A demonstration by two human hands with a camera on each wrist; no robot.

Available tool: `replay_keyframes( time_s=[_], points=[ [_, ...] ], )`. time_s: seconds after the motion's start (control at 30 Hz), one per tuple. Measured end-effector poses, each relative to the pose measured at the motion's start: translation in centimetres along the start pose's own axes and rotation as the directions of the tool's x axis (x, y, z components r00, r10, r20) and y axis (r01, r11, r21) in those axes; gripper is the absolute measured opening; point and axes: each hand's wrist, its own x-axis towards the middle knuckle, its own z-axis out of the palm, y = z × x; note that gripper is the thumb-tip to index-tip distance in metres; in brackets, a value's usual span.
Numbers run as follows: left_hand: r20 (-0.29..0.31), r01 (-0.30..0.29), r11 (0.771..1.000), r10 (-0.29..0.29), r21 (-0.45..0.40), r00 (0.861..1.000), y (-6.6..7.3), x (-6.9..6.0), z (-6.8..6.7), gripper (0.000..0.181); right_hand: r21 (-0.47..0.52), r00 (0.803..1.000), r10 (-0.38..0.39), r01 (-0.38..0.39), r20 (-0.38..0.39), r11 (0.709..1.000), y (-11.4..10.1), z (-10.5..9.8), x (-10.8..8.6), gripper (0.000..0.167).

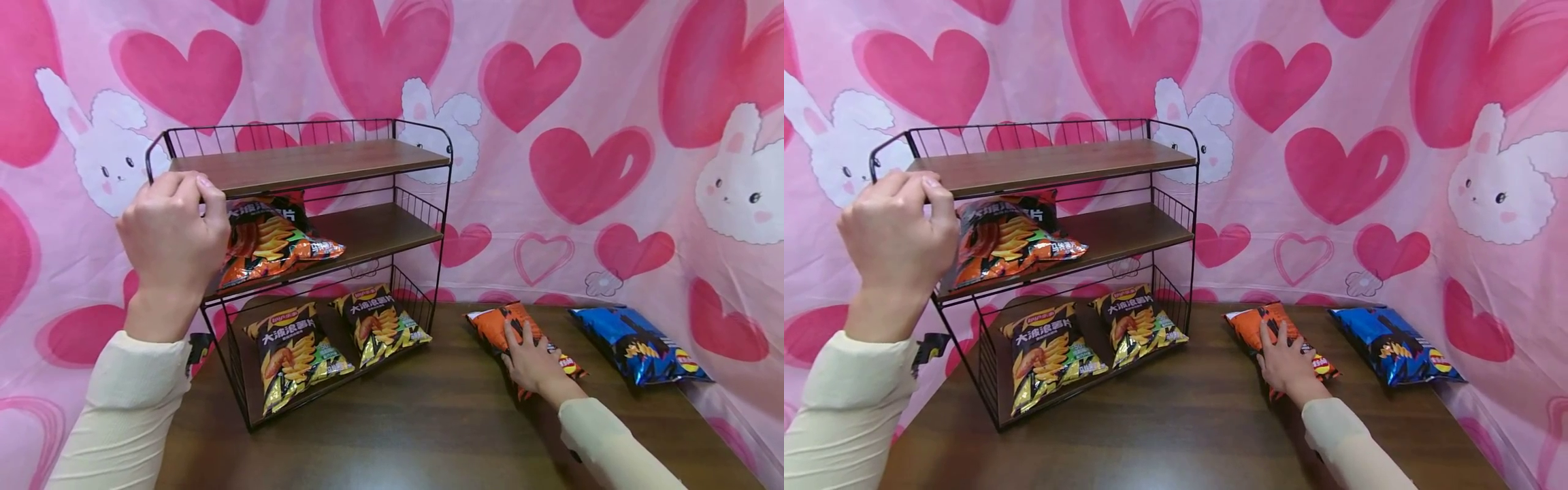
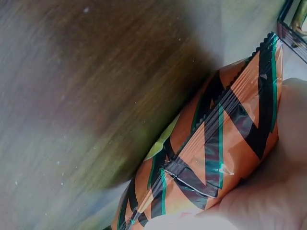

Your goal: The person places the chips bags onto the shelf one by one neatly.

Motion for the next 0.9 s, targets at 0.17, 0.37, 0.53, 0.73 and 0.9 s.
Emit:
replay_keyframes(
  time_s=[0.17,0.37,0.53,0.73,0.9],
  points=[
    [0.006,-0.002,1.0,0.002,-0.002,1.0,0.0,0.0,0.0,0.05,0.001,1.0,-0.001,0.001,0.001,1.0,0.0,-0.1,0.2,0.07],
    [0.007,-0.002,1.0,0.002,0.001,1.0,0.0,0.0,0.0,0.05,0.073,0.999,0.003,-0.007,0.047,0.997,0.1,-1.3,0.3,0.07],
    [0.01,-0.001,1.0,0.001,0.001,1.0,0.0,0.1,0.0,0.051,0.15,0.997,-0.035,0.025,0.068,0.988,0.4,-2.5,0.3,0.07],
    [0.018,-0.003,1.0,0.002,0.004,1.0,0.0,0.2,0.0,0.051,0.239,0.991,-0.11,0.089,0.078,0.967,0.7,-3.5,0.6,0.07],
    [0.022,-0.004,1.0,0.004,0.002,1.0,0.0,0.1,0.1,0.052,0.334,0.983,-0.154,0.112,0.103,0.936,0.9,-4.4,0.5,0.07]
  ],
)
